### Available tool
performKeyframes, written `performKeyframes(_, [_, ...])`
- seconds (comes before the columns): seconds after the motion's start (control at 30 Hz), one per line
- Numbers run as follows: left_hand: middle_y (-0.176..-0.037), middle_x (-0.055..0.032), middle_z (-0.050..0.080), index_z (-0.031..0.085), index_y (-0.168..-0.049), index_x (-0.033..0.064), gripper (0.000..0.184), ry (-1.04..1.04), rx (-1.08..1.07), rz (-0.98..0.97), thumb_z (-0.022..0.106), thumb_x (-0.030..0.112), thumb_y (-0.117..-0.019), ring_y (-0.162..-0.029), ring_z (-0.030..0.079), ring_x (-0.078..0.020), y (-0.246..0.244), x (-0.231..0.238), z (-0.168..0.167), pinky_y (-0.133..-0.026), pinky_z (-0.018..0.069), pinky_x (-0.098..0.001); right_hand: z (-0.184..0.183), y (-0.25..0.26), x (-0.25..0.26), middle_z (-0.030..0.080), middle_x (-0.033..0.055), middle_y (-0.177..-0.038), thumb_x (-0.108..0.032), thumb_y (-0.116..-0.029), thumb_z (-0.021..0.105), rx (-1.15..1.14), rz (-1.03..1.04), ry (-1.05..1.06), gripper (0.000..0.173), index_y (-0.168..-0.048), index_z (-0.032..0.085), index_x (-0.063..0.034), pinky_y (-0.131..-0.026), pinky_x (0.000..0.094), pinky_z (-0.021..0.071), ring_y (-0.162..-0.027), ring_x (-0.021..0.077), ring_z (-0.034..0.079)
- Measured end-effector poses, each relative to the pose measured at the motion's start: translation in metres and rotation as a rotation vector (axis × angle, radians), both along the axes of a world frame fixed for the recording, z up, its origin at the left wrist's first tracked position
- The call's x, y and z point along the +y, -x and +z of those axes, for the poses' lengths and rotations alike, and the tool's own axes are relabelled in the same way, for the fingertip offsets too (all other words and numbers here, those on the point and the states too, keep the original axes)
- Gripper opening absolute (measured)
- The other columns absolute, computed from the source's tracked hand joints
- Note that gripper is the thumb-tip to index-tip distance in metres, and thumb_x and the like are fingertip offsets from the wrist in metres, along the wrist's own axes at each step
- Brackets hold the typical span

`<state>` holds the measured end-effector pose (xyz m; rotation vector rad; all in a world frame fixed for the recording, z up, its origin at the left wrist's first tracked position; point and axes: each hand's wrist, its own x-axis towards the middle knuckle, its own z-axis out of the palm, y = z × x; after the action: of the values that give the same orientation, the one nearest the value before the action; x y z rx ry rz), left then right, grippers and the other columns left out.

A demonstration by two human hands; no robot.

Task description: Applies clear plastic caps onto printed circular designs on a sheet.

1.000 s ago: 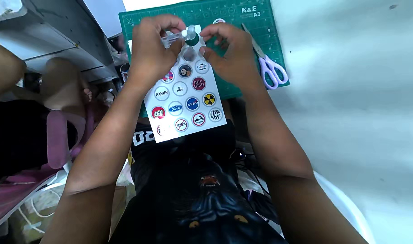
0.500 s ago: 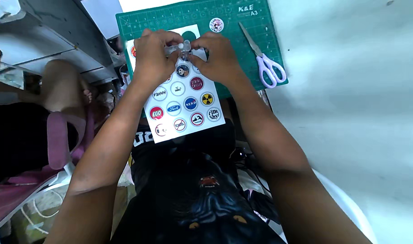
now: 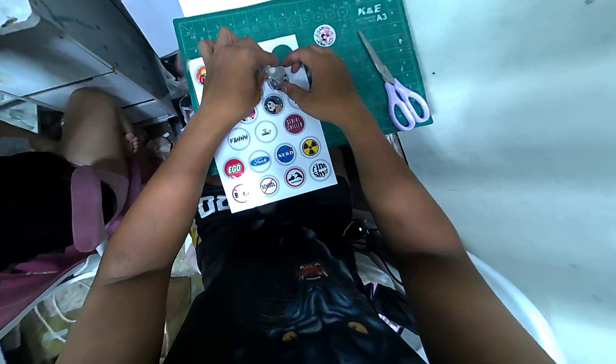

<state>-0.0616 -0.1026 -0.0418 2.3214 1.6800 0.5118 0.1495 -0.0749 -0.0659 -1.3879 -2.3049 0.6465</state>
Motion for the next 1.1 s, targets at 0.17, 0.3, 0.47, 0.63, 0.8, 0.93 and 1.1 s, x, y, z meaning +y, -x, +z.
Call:
performKeyframes(0.17, [-0.119, 0.0009, 0.072, 0.076, -0.119, 0.0276, 0.03, -0.015, 0.012, -0.031, 0.057, 0.013, -0.1009, -0.12, 0.056, -0.0302, 0.001, 0.005, -0.006, -0.101, 0.0336, -0.0587, 0.0, 0.0, 0.0, 0.068, 0.0054, -0.117, -0.036, -0.0941, 0.071, -0.023, 0.005, -0.002, 0.037, -0.126, 0.069, -0.0162, -0.098, 0.051, 0.0498, -0.114, 0.0267, 0.062])
performKeyframes(0.3, [-0.134, -0.0026, 0.063, 0.07, -0.132, 0.027, 0.039, -0.012, -0.027, -0.006, 0.059, 0.01, -0.098, -0.124, 0.053, -0.0321, 0.001, 0.0, -0.007, -0.1, 0.036, -0.0589, 0.0, 0.0, 0.0, 0.067, 0.0053, -0.117, -0.036, -0.0946, 0.07, -0.023, 0.023, -0.02, 0.035, -0.124, 0.07, -0.0164, -0.098, 0.0501, 0.0497, -0.114, 0.0263, 0.061])
performKeyframes(0.47, [-0.133, -0.0101, 0.06, 0.067, -0.13, 0.0165, 0.031, -0.073, -0.058, 0.06, 0.059, 0.022, -0.0999, -0.123, 0.053, -0.0352, -0.004, -0.038, -0.007, -0.099, 0.0397, -0.0581, 0.001, -0.001, 0.002, 0.068, 0.0044, -0.117, -0.037, -0.0946, 0.07, -0.033, 0.034, -0.021, 0.035, -0.124, 0.07, -0.0175, -0.098, 0.0497, 0.0504, -0.114, 0.0253, 0.062])
performKeyframes(0.63, [-0.145, -0.0086, 0.054, 0.063, -0.14, 0.0165, 0.053, -0.015, 0.096, 0.041, 0.052, 0.053, -0.1027, -0.129, 0.047, -0.0365, -0.022, -0.07, -0.018, -0.104, 0.0355, -0.0592, 0.0, -0.004, 0.004, 0.067, 0.0055, -0.119, -0.032, -0.0978, 0.067, -0.04, 0.076, -0.019, 0.032, -0.127, 0.069, -0.0171, -0.1, 0.0486, 0.05, -0.116, 0.0253, 0.061])
performKeyframes(0.8, [-0.157, -0.006, 0.044, 0.052, -0.151, 0.02, 0.071, 0.013, 0.155, 0.046, 0.036, 0.069, -0.1017, -0.136, 0.041, -0.0376, -0.032, -0.07, -0.022, -0.108, 0.0307, -0.0625, 0.003, -0.004, 0.004, 0.067, 0.0068, -0.119, -0.025, -0.0974, 0.066, -0.05, 0.088, -0.013, 0.031, -0.127, 0.068, -0.0159, -0.098, 0.0482, 0.0511, -0.114, 0.026, 0.062])
performKeyframes(0.93, [-0.154, -0.0074, 0.048, 0.051, -0.151, 0.0194, 0.078, 0.038, 0.189, 0.069, 0.028, 0.074, -0.1003, -0.137, 0.042, -0.0381, -0.038, -0.07, -0.021, -0.108, 0.0293, -0.0631, 0.005, -0.003, 0.005, 0.067, 0.0073, -0.118, -0.027, -0.0976, 0.067, -0.055, 0.088, -0.002, 0.031, -0.127, 0.068, -0.0152, -0.096, 0.0471, 0.0525, -0.111, 0.0258, 0.063])
performKeyframes(1.1, [-0.15, -0.007, 0.051, 0.049, -0.154, 0.0199, 0.082, 0.048, 0.214, 0.111, 0.023, 0.076, -0.0995, -0.133, 0.045, -0.0371, -0.046, -0.071, -0.023, -0.11, 0.0244, -0.0671, 0.014, -0.007, 0.01, 0.066, 0.0078, -0.122, -0.021, -0.1001, 0.062, -0.073, 0.123, 0.09, 0.03, -0.129, 0.067, -0.0144, -0.09, 0.0472, 0.0554, -0.104, 0.0239, 0.065])
